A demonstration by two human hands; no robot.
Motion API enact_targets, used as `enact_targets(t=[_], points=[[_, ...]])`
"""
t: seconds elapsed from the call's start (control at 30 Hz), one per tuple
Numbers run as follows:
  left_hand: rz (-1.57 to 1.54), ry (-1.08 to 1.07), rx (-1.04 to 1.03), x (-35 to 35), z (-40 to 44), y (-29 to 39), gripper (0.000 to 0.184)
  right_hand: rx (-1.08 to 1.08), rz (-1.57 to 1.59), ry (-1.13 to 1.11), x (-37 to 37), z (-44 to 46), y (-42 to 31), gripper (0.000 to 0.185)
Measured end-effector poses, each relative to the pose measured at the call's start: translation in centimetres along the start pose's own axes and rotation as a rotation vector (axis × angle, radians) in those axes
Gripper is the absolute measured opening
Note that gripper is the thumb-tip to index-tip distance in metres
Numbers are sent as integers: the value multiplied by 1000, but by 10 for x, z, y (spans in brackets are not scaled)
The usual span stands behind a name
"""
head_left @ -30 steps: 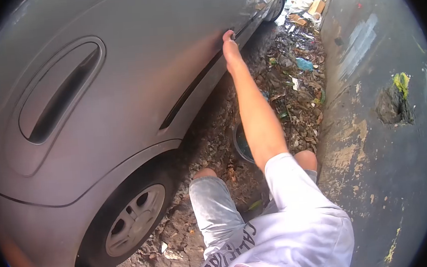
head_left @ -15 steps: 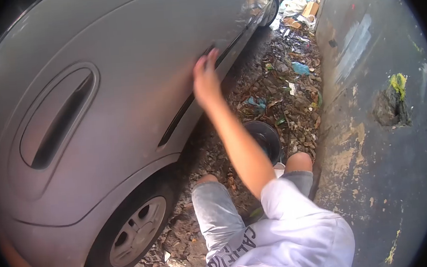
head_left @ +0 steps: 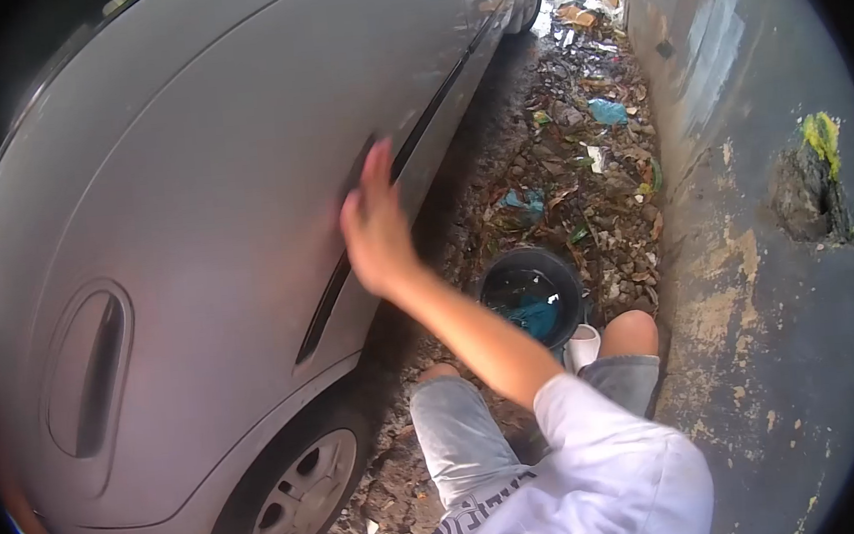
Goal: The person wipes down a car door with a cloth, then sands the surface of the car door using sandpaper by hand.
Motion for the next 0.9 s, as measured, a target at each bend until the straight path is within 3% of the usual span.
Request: enact_targets(t=[0.07,0.13,0.23,0.3,0.33,0.37,0.47,0.5,0.6,0.67,0.7,0.77,0.83,0.9], points=[[18,-27,-16,-43,-18,-91,45,-202,238,149,30,96,50,75],[43,-51,-11,-65,-34,-146,49,-321,88,180,54,156,91,76],[14,-40,112,-54,-31,-119,54,-133,51,220,21,94,48,72],[12,-47,111,-54,-23,-92,53,128,7,100,-9,-9,1,76],[12,-43,103,-52,-19,-79,53,159,34,-64,-11,-40,-13,79],[10,-34,95,-50,-14,-67,53,117,-37,-81,-7,-29,-10,78],[14,-29,75,-39,-1,-40,52,-144,270,97,36,109,46,74],[15,-24,73,-33,2,-25,52,-199,90,204,51,148,55,74],[-6,-23,51,-19,4,5,52,-8,266,306,41,149,23,73],[-11,-20,48,-12,4,18,52,200,347,183,13,61,-34,72],[-12,-17,44,-9,6,21,51,314,52,127,-7,10,-41,74],[-20,-16,44,-5,7,30,51,334,52,-39,-18,-36,-41,76],[-32,-5,47,-4,8,29,51,519,-177,18,8,19,-33,76],[-60,15,88,-10,7,20,52,318,122,74,40,121,-35,69]])
Point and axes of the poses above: each hand's wrist, its own z-axis towards the middle knuckle, its own x-axis out of the back of the hand, y = z × x, the point moved 1 cm from there along z, towards the middle knuckle
